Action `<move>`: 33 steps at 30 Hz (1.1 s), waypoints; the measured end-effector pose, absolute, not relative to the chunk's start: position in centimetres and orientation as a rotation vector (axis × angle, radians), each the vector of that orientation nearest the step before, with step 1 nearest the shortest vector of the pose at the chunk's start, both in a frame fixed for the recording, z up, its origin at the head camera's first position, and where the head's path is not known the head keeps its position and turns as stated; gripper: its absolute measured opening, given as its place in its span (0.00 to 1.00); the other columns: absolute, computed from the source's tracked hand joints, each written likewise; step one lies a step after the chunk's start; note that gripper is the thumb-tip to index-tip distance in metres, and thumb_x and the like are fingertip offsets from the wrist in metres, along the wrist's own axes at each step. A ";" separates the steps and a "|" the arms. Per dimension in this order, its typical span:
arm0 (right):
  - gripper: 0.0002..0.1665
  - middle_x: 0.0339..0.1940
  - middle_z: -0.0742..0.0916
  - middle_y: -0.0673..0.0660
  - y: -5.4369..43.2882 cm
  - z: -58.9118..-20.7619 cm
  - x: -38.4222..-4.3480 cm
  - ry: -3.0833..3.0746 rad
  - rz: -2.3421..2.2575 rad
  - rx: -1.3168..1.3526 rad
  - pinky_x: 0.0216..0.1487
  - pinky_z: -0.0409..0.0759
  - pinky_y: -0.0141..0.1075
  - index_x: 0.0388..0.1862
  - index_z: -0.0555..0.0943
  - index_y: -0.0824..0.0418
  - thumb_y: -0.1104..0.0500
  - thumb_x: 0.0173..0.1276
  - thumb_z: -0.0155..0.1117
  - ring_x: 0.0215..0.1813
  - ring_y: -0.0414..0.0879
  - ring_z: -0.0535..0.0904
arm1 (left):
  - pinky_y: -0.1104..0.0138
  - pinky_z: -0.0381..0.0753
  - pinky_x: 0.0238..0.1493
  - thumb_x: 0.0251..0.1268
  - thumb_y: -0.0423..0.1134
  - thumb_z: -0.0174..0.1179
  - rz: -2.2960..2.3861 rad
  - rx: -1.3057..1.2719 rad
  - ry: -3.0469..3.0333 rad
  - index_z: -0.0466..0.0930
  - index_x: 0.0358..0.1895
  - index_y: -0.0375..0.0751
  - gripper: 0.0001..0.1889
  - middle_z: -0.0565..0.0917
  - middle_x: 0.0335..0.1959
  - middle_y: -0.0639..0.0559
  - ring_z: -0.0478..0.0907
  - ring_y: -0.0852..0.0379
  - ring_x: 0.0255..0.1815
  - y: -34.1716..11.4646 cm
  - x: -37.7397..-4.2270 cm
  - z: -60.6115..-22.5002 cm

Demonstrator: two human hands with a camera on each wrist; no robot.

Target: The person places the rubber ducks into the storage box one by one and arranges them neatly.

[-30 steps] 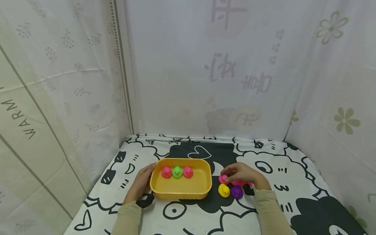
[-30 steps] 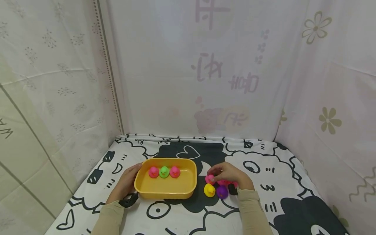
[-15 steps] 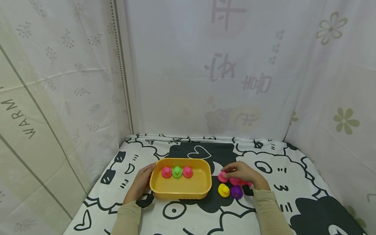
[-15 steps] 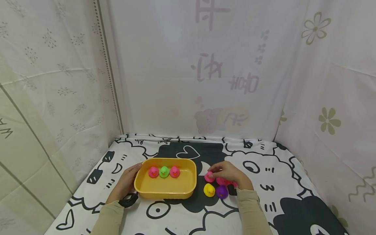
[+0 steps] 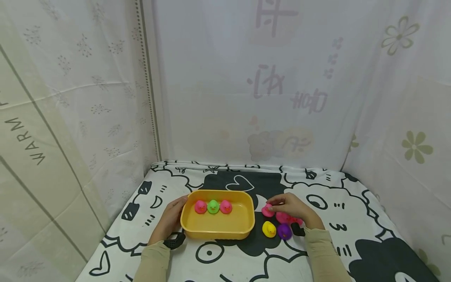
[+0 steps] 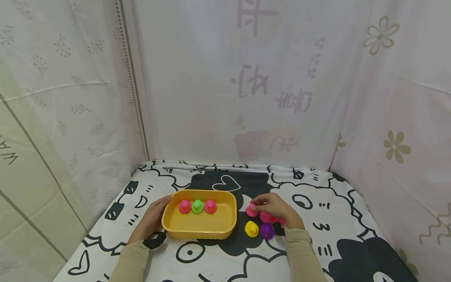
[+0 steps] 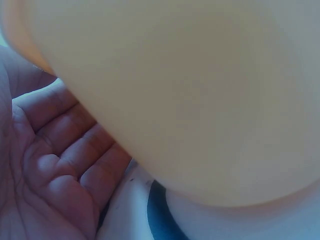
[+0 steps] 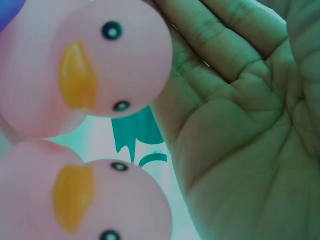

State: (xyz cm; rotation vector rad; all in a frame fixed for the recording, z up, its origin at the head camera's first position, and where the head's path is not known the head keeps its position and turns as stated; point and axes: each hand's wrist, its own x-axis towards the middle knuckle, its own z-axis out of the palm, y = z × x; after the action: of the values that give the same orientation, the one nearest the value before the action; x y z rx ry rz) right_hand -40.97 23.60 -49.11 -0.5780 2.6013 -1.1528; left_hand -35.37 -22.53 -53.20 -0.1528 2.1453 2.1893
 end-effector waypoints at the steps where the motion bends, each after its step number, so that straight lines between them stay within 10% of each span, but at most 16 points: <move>1: 0.21 0.46 0.88 0.49 23.6 -49.1 -41.0 2.603 -1.158 -0.569 0.53 0.84 0.45 0.51 0.88 0.51 0.44 0.63 0.74 0.50 0.47 0.82 | 0.62 0.81 0.59 0.73 0.62 0.53 2.188 -0.154 2.144 0.72 0.71 0.44 0.33 0.75 0.69 0.45 0.76 0.50 0.63 -22.5 -35.4 -53.2; 33: 0.27 0.49 0.88 0.49 22.7 -46.2 -41.3 2.681 -1.254 -0.615 0.57 0.83 0.50 0.59 0.84 0.55 0.43 0.65 0.72 0.52 0.49 0.84 | 0.62 0.79 0.61 0.75 0.60 0.52 2.213 -0.098 2.134 0.73 0.70 0.44 0.31 0.75 0.69 0.46 0.74 0.48 0.66 -22.5 -35.2 -53.3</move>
State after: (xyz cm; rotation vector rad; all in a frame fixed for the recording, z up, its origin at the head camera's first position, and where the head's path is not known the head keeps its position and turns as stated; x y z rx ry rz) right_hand -41.28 22.69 -46.16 -0.6149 2.6808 -1.2544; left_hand -35.22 -22.50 -53.26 -0.0985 2.1343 2.2128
